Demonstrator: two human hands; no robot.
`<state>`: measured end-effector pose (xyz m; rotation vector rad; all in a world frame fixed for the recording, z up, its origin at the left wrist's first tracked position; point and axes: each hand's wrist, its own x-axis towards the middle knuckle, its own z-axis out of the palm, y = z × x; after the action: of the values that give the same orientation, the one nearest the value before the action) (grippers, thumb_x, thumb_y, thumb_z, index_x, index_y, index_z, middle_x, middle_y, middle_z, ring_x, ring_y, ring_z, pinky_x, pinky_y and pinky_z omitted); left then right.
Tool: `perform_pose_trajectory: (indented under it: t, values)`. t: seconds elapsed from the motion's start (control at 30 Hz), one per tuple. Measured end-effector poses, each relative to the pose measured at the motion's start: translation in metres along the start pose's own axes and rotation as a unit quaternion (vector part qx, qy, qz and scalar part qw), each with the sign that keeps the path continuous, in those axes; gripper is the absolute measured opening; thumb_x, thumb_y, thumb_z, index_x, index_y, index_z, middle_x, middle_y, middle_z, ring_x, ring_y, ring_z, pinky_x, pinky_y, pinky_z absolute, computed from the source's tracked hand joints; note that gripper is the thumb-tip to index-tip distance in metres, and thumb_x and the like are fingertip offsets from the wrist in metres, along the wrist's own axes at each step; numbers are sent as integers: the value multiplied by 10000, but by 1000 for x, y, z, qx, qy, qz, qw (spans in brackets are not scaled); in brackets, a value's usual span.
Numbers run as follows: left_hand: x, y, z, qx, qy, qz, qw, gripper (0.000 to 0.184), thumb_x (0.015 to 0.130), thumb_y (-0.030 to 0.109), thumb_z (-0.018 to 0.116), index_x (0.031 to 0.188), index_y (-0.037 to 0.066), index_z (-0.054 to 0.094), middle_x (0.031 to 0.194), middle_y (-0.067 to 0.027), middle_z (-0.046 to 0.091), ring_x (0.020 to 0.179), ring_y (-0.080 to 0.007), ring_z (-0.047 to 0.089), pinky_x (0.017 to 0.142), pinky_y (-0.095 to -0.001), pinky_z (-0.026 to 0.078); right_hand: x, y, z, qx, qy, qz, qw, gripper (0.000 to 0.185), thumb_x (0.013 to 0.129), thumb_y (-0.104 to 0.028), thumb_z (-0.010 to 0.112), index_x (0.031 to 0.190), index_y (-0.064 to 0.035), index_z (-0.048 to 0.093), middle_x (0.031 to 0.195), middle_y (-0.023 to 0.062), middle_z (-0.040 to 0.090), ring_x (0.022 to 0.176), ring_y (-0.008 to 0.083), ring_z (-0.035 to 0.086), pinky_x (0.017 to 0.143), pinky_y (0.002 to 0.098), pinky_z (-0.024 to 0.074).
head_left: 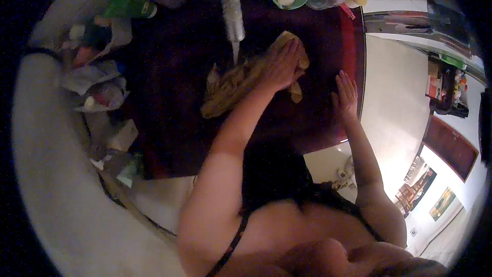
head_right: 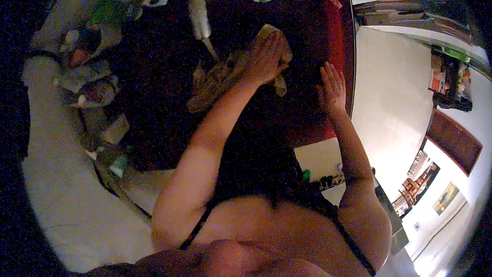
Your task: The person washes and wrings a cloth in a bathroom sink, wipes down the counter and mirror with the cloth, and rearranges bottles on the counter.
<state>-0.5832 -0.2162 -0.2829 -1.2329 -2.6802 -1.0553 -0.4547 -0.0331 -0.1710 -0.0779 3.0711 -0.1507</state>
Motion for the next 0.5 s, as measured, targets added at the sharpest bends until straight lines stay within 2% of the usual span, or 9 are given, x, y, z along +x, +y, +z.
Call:
perform_pose_trajectory:
  t: [0.03,0.13,0.17,0.23,0.27,0.3,0.37,0.47,0.5]
  values:
    - [14,5,-2,-1,1,4,1000,715,765,403,532,1312,18,283,1386,-140,238,1270,-282,247,1009,-509,192,-1,4,8,17,12,25,999,479,796,-111,487,1262,-73,383,1363,109,314,1256,270,299,1039,450,198]
    - [36,32,7,-25,129,-120,984,692,792,383,490,1318,-3,259,1379,-212,219,1277,-362,204,1020,-529,117,-5,0,17,20,34,6,999,495,793,-127,497,1268,-63,375,1361,120,313,1255,284,299,1034,455,202]
    - [30,35,9,-31,124,-121,985,692,792,383,490,1318,-3,259,1379,-212,219,1277,-362,204,1020,-529,117,-6,-4,16,20,28,11,999,495,793,-127,497,1268,-63,375,1361,120,313,1255,284,299,1034,455,202]
    - [16,42,7,-118,76,-66,988,729,780,409,496,1321,-9,242,1390,-192,194,1276,-330,214,1005,-555,138,-2,-10,11,33,40,-3,999,489,796,-137,492,1265,-56,381,1354,128,323,1254,295,297,1031,458,207]
    - [0,42,0,-92,18,-14,995,712,782,379,510,1323,1,241,1400,-172,188,1274,-340,213,1016,-538,135,-1,-10,10,33,41,-2,999,489,796,-137,492,1265,-56,381,1354,128,323,1254,295,297,1031,458,207]
    - [-23,33,-3,-91,18,-14,996,712,782,379,510,1323,1,241,1400,-172,188,1274,-340,213,1016,-538,135,1,-9,7,39,41,-2,998,489,795,-139,495,1264,-57,383,1352,128,327,1253,296,299,1030,458,209]
    - [-64,13,-7,-113,-185,115,969,723,757,379,553,1322,37,260,1403,-132,202,1284,-307,211,1035,-502,124,-2,-7,2,47,44,-1,998,490,794,-140,497,1264,-58,385,1350,128,331,1252,297,300,1028,459,212]
    - [-57,-12,-22,-60,-255,186,947,768,731,411,560,1337,57,250,1400,-122,227,1285,-313,213,1048,-483,115,-7,-14,4,46,48,-9,998,499,789,-140,505,1266,-59,382,1349,128,332,1246,299,308,1024,458,218]
    - [-47,-12,-31,-59,-254,184,948,768,731,411,560,1337,57,250,1400,-122,227,1285,-313,213,1048,-483,115,-6,-17,2,49,43,-6,998,505,784,-137,512,1266,-60,383,1348,127,334,1244,300,313,1023,458,221]
